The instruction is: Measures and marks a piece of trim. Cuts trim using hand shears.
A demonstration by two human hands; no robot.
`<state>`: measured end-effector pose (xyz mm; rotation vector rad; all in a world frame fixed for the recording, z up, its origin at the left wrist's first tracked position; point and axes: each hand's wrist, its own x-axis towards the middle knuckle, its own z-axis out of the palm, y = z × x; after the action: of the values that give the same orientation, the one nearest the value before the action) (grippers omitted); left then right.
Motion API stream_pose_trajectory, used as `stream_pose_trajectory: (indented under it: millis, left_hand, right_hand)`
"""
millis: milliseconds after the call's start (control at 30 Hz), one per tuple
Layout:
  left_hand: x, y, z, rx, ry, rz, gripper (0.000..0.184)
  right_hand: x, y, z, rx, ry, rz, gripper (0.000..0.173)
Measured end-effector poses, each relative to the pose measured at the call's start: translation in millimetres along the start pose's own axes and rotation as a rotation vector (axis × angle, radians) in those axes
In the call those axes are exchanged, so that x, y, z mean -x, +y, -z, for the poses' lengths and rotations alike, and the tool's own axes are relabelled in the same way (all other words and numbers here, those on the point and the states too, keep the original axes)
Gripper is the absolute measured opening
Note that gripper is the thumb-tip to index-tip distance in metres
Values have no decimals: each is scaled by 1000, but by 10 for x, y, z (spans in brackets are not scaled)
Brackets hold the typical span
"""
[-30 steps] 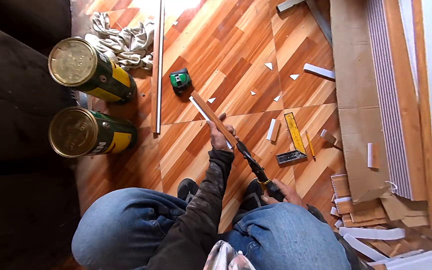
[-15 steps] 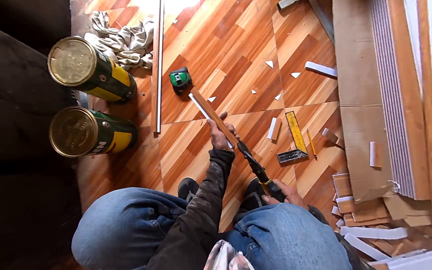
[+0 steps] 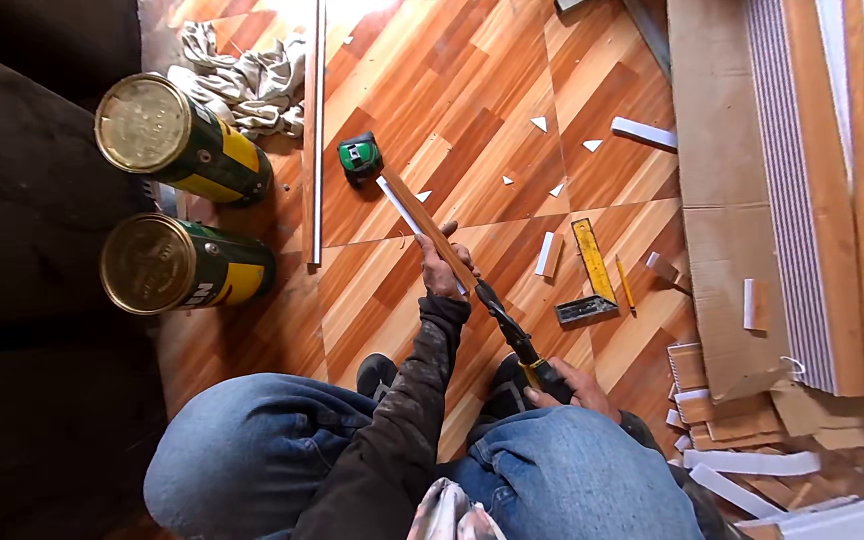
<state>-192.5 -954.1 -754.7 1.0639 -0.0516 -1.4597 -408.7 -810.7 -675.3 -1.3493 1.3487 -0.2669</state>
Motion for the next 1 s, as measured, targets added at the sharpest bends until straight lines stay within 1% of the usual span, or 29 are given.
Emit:
stream_pose_trajectory:
  millis: [167,267,400,567,667,833,1000]
  left_hand:
    - [22,-68,27,-7,-8,0,83]
    - [52,-58,18,-25,-1,3,81]
    - [57,-55,7,-34,-7,6,81]
    - [46,-70,-23,-31,-18,-42,81]
    - [41,-69,-22,-25,-19,-53,82]
    - [53,-86,-10,-19,-20,-45,80]
    - [47,-109,24,-25,-28,-46,80]
  right_hand:
    - [-11,17,-23,-89,-27,11,31]
    - [-13,31,-18,-98,-42,12,32]
    - [-4,-5,-11,-17,-17,7,37]
    - [15,-40,-12,45,7,22,42]
    - [11,-33,-13,38,12,25,41]
    - [-8,13,-31,-45,-8,43,34]
    - [-6,11,-32,-54,-18,30,33]
